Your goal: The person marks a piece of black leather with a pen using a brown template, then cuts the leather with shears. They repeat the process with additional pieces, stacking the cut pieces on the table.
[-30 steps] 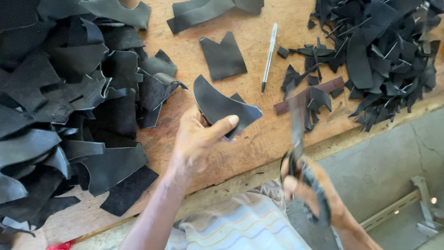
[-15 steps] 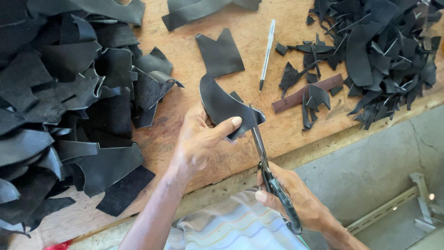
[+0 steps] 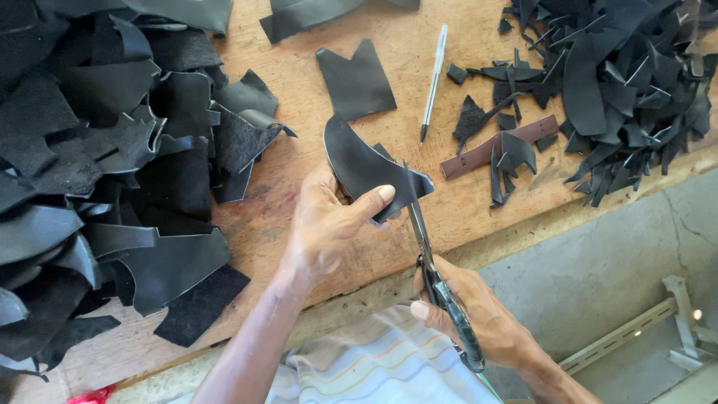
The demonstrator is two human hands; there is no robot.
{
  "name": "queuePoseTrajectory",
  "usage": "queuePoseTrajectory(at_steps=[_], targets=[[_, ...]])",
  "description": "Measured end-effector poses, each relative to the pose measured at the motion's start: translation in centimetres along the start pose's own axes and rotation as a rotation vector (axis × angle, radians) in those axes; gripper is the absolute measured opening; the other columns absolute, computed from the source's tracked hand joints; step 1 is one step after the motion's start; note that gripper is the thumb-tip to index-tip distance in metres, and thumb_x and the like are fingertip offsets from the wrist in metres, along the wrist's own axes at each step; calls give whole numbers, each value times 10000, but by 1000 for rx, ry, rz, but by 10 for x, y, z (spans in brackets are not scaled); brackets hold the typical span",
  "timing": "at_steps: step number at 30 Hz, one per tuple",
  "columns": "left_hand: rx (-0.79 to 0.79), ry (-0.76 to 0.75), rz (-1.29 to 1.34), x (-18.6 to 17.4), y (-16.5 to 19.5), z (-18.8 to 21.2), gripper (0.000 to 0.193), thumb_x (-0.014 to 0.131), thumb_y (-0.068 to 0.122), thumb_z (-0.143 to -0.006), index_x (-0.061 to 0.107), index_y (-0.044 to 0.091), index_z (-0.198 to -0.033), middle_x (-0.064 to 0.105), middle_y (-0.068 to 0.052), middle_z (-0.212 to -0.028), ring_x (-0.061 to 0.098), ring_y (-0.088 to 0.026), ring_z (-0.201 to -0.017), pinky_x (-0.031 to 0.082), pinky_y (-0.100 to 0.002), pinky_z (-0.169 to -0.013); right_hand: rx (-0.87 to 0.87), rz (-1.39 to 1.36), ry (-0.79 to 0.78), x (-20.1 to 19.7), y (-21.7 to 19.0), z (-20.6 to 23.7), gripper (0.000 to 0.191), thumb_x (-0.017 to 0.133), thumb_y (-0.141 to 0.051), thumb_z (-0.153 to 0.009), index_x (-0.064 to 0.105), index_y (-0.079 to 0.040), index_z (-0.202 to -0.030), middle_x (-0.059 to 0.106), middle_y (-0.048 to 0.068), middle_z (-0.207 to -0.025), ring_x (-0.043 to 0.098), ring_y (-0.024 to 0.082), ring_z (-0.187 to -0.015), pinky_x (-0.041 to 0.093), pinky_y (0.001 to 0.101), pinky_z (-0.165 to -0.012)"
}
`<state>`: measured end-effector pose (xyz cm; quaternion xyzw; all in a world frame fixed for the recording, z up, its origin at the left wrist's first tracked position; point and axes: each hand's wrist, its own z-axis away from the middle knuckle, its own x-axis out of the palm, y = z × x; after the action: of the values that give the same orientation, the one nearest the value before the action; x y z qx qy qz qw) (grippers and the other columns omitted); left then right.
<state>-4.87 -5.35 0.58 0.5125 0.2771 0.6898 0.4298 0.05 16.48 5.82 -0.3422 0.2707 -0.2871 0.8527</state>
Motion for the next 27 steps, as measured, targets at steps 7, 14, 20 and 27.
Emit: queuePoseTrajectory(at_steps=[7, 14, 20, 27], targets=[[-5, -7, 32, -1, -1, 2, 227, 723, -23, -905, 631, -30, -1113, 752, -113, -925, 712, -127, -755, 580, -264, -622, -26, -25, 18, 2, 8, -1, 353, 717, -373, -868, 557, -62, -910, 508, 25, -665, 482, 145, -613, 429, 320, -549], [-21, -8, 50, -1, -4, 0, 237, 725, -6, -900, 632, -15, -1118, 752, -99, -923, 703, -119, -754, 570, -263, -623, 9, -98, 60, 12, 24, -4, 216, 686, -221, -835, 561, -46, -818, 565, 40, -613, 619, 137, -533, 528, 306, -500], [-50, -45, 97, -3, -4, 0, 201, 725, 5, -910, 645, -35, -1090, 754, -116, -910, 704, -138, -755, 571, -274, -633, 22, -197, 90, 17, 35, -6, 167, 671, -148, -835, 558, -29, -803, 552, 27, -613, 617, 118, -480, 550, 291, -442], [-199, 9, 213, 0, -6, -2, 251, 693, 52, -862, 609, 48, -1098, 755, -97, -891, 750, -154, -680, 619, -280, -573, -29, -194, 189, 29, 38, -10, 166, 661, -74, -855, 555, -30, -735, 583, 12, -564, 619, 101, -424, 537, 265, -392]])
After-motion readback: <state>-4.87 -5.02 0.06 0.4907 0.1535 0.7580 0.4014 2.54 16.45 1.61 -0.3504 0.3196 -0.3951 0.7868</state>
